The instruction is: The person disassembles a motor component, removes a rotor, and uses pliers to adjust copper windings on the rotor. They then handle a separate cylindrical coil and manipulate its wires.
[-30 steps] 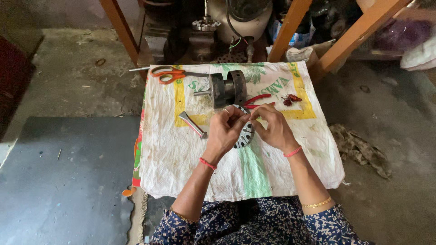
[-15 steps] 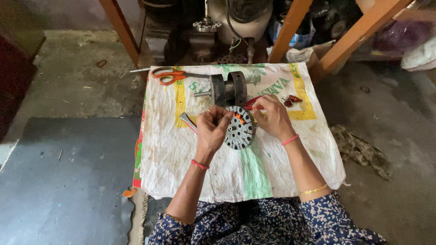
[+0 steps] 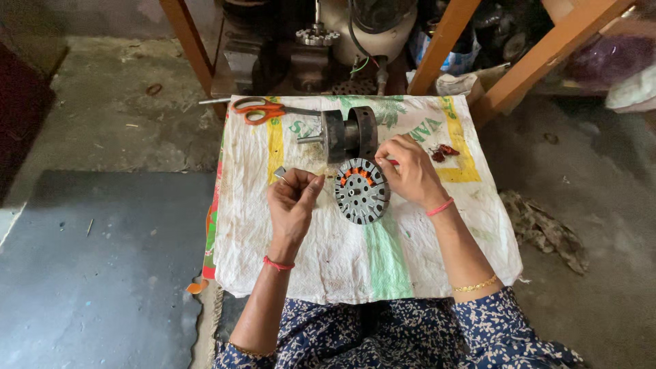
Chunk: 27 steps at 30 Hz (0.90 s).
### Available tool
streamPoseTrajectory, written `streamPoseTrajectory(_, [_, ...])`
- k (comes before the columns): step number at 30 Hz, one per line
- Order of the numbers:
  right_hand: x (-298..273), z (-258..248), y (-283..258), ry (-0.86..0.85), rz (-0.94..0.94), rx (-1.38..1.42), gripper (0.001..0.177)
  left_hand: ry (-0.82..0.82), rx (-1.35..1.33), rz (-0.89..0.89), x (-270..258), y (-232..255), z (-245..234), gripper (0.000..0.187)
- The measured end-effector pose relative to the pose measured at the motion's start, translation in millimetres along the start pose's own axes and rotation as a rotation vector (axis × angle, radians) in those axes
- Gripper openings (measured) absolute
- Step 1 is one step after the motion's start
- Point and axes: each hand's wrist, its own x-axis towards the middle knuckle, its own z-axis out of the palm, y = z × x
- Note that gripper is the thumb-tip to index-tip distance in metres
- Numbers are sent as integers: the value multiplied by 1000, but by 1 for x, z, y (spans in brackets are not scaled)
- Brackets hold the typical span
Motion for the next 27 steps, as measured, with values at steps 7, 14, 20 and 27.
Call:
streamPoseTrajectory(7, [-18, -14, -12, 26, 30, 209, 5, -242, 50, -147, -21, 9, -15, 13])
streamPoseTrajectory(14, [-67, 18, 55, 102, 301, 615, 32, -237, 702, 406, -37, -5, -17, 66])
streamPoseTrajectory(20, [-96, 79, 112, 226, 578, 866, 29, -97, 1049, 355, -12, -49, -29, 64])
streamPoseTrajectory(27, [-107, 102, 114, 211, 533, 436, 16, -161, 1254, 241, -10, -74, -31, 37])
